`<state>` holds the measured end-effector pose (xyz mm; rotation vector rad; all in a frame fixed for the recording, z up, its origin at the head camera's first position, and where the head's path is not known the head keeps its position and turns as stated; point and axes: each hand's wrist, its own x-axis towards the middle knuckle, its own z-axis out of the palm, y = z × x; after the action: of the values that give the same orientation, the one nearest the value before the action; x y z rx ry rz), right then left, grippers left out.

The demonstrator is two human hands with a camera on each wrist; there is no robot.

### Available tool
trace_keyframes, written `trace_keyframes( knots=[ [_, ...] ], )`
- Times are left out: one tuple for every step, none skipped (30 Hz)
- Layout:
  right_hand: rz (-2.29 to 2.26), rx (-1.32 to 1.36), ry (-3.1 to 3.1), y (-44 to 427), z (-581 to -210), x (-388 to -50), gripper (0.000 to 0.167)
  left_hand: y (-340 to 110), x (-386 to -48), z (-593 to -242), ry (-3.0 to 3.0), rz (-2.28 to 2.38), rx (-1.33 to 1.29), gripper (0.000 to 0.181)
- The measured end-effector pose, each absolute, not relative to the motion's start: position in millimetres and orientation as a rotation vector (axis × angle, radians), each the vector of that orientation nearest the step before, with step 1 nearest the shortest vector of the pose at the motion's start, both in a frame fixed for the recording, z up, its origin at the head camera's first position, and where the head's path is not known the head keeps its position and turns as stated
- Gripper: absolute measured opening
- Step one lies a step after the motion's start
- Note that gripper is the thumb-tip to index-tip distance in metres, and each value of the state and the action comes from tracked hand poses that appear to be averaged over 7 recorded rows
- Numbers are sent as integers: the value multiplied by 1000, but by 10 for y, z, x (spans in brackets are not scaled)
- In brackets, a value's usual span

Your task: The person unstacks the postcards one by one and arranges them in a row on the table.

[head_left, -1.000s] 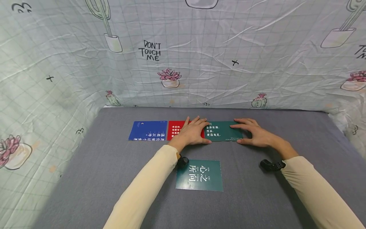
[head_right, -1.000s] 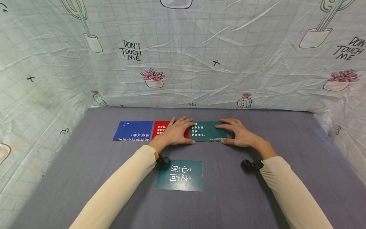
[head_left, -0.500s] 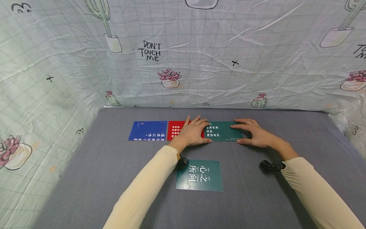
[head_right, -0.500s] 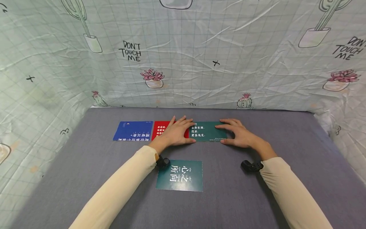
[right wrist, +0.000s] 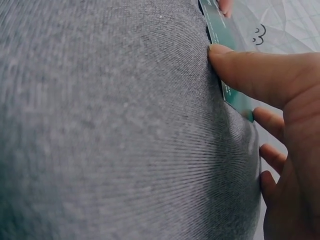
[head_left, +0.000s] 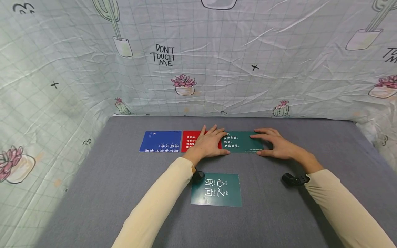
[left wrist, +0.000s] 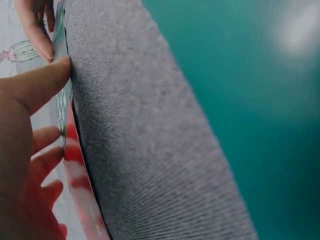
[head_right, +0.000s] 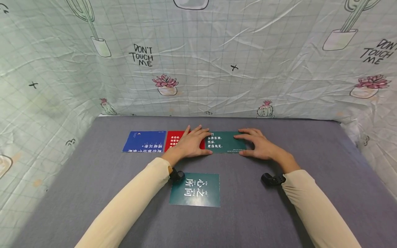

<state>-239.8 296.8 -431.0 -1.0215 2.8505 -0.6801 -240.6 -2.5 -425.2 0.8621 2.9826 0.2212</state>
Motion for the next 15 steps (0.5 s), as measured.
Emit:
trace_keyframes(
  knots=[
    [-680,-1016,2850,2968,-4309,-2398,62,-28,-2406,-4253,2982,227,865,75],
    [-682,-1015,2851,2968,-4307,-2396,62,-33,-2404,-4253,2982,239,868,75],
    [-686,-1014,2854,2968,-4306,-2395,63,-40,-2401,-4253,2982,255,871,75],
    [-692,-1012,2859,2966,-4302,-2393,63,-48,-2398,-4250,2984,273,877,75],
    [-698,-1012,2867,2966,-4301,-2386,63,-58,-2394,-4248,2986,288,885,75],
    [-707,-1013,2874,2966,-4296,-2376,63,-70,-2388,-4242,2989,309,893,75],
    [-714,-1015,2882,2967,-4293,-2366,63,-85,-2380,-4234,2994,330,904,75],
    [-724,-1021,2889,2967,-4287,-2352,63,-101,-2370,-4227,3003,351,918,75],
    [-733,-1030,2897,2967,-4284,-2337,63,-119,-2359,-4220,3012,371,932,75],
    [-739,-1043,2903,2967,-4283,-2321,63,-138,-2345,-4211,3020,391,947,75],
    [-742,-1059,2909,2966,-4281,-2302,63,-159,-2326,-4202,3024,419,960,75],
    [-752,-1081,2910,2965,-4279,-2283,63,-182,-2302,-4193,3025,452,975,76],
    [-761,-1108,2912,2961,-4279,-2265,63,-208,-2275,-4186,3025,486,988,76],
    [-769,-1142,2914,2957,-4275,-2246,63,-236,-2243,-4180,3019,522,999,76],
    [-776,-1176,2915,2953,-4277,-2227,63,-265,-2208,-4173,3010,562,1013,76]
  ],
)
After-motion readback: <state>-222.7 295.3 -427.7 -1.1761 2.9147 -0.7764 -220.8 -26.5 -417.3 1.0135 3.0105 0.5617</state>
